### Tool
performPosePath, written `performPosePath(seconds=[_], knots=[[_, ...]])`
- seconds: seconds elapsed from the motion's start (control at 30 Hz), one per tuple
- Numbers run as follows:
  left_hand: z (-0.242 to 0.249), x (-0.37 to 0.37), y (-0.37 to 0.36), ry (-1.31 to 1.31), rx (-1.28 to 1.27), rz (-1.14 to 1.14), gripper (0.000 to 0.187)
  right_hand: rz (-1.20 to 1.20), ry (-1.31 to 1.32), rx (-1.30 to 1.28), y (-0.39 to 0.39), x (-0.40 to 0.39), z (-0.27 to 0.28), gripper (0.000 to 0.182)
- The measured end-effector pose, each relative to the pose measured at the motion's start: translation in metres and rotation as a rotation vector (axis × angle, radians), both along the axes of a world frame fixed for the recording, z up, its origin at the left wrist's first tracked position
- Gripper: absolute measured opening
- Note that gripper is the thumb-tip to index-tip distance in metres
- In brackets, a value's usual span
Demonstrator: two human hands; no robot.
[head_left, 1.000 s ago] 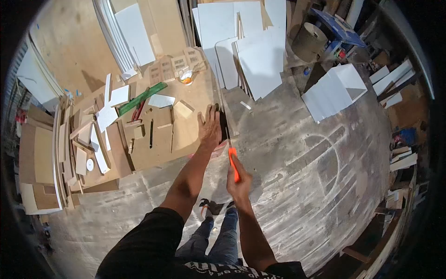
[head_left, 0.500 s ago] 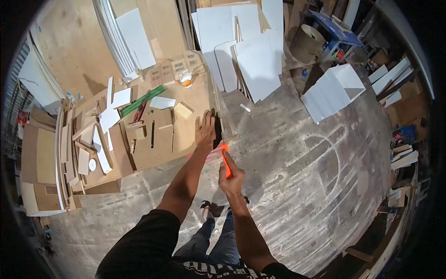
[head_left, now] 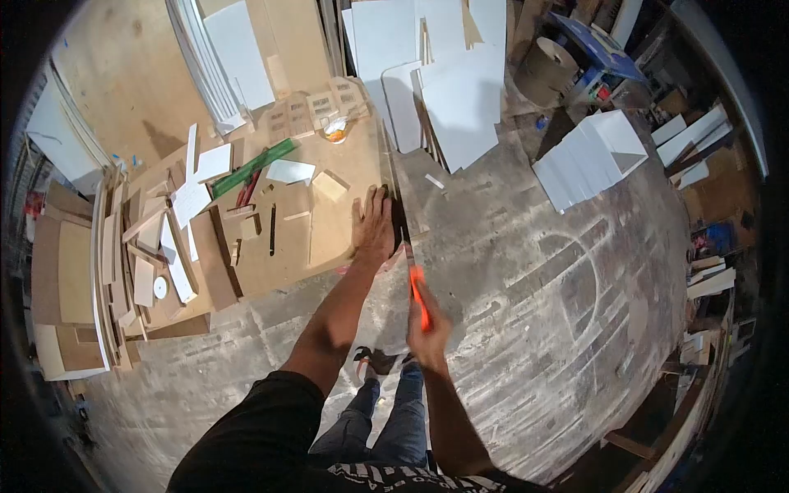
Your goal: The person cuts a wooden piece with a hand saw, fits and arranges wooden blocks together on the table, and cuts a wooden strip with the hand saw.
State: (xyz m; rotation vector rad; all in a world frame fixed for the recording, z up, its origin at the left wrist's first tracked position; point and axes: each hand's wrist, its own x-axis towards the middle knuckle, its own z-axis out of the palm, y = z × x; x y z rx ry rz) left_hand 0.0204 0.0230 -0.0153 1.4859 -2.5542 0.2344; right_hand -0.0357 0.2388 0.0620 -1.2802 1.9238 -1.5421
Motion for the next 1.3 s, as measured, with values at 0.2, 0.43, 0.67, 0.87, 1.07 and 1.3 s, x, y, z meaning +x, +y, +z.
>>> performPosePath(seconds=[0.2, 0.43, 0.67, 0.87, 1.07, 1.3], knots=[[-0.001, -0.001, -0.002, 0.004, 0.035, 0.005, 0.055, -0.026, 0.115, -0.070, 0.014, 0.007, -0.022, 0.041], [0.002, 0.002, 0.005, 0.002, -0.015, -0.015, 0.054, 0.031, -0.077, 0.126, -0.015, -0.003, 0.008, 0.041], [0.011, -0.007, -0.001, 0.087, 0.097, 0.025, 0.057, -0.011, 0.115, 0.055, 0.075, 0.015, -0.033, 0.037], [0.002, -0.001, 0.002, -0.067, 0.001, 0.007, 0.054, 0.016, -0.123, 0.136, -0.031, -0.003, 0.007, 0.037], [0.016, -0.007, 0.001, 0.073, 0.130, 0.037, 0.052, 0.011, 0.090, 0.093, 0.068, 0.012, -0.024, 0.037], [-0.002, 0.001, 0.003, -0.071, -0.012, 0.002, 0.051, 0.032, -0.140, 0.141, -0.029, -0.001, 0.005, 0.038]])
